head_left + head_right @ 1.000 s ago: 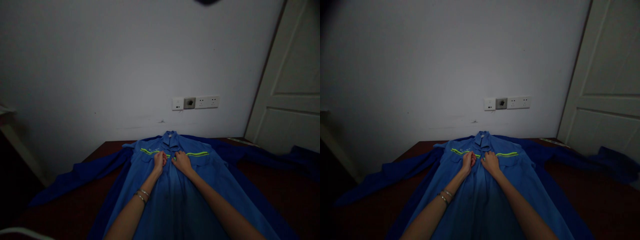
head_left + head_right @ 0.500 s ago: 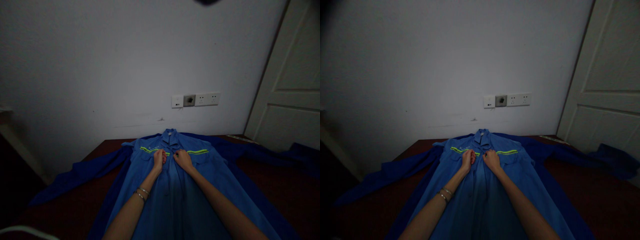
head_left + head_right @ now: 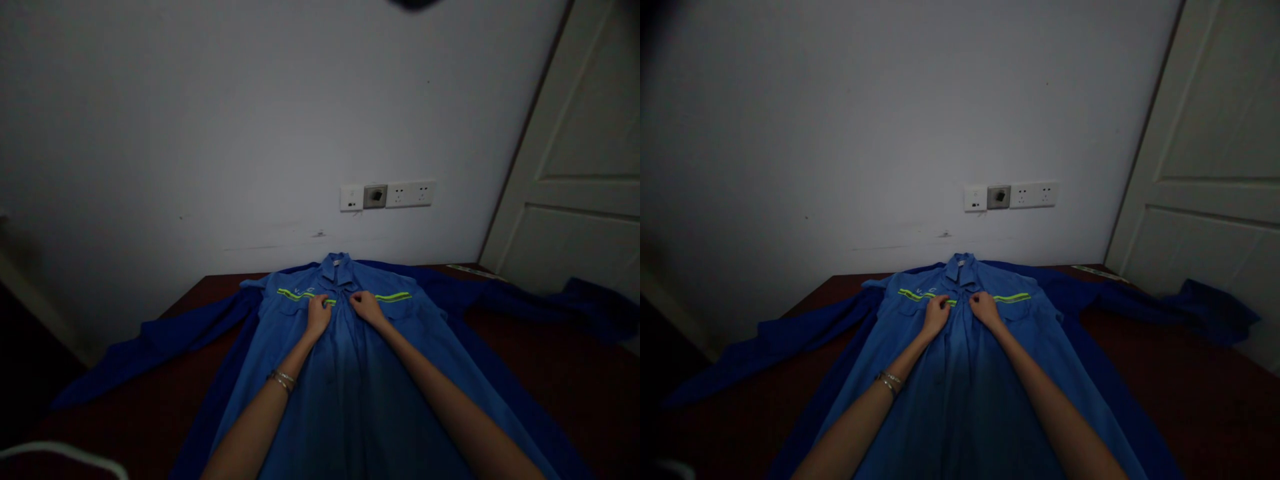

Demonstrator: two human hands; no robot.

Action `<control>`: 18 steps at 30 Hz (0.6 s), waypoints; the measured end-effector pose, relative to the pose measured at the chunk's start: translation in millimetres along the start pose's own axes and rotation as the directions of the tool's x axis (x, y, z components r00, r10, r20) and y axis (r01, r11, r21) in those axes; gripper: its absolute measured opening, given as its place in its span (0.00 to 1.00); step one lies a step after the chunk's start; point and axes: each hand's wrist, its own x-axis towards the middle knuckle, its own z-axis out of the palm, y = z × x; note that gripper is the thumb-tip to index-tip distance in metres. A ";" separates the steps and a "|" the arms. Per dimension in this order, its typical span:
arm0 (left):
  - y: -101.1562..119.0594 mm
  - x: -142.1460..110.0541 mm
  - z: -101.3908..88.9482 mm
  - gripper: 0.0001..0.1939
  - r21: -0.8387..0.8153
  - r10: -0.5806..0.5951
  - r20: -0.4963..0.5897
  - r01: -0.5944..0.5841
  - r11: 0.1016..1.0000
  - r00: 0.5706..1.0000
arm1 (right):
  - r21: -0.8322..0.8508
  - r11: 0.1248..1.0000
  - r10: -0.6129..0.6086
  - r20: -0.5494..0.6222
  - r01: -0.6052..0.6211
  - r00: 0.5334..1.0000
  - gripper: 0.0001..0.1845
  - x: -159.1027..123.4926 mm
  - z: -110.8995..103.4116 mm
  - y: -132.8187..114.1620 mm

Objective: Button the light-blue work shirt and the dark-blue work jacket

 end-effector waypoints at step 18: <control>0.7 42.2 13.5 0.09 0.010 -0.114 0.253 0.116 0.993 0.961 | 0.310 0.944 0.160 -0.120 -0.116 0.980 0.16 23.6 19.8 3.5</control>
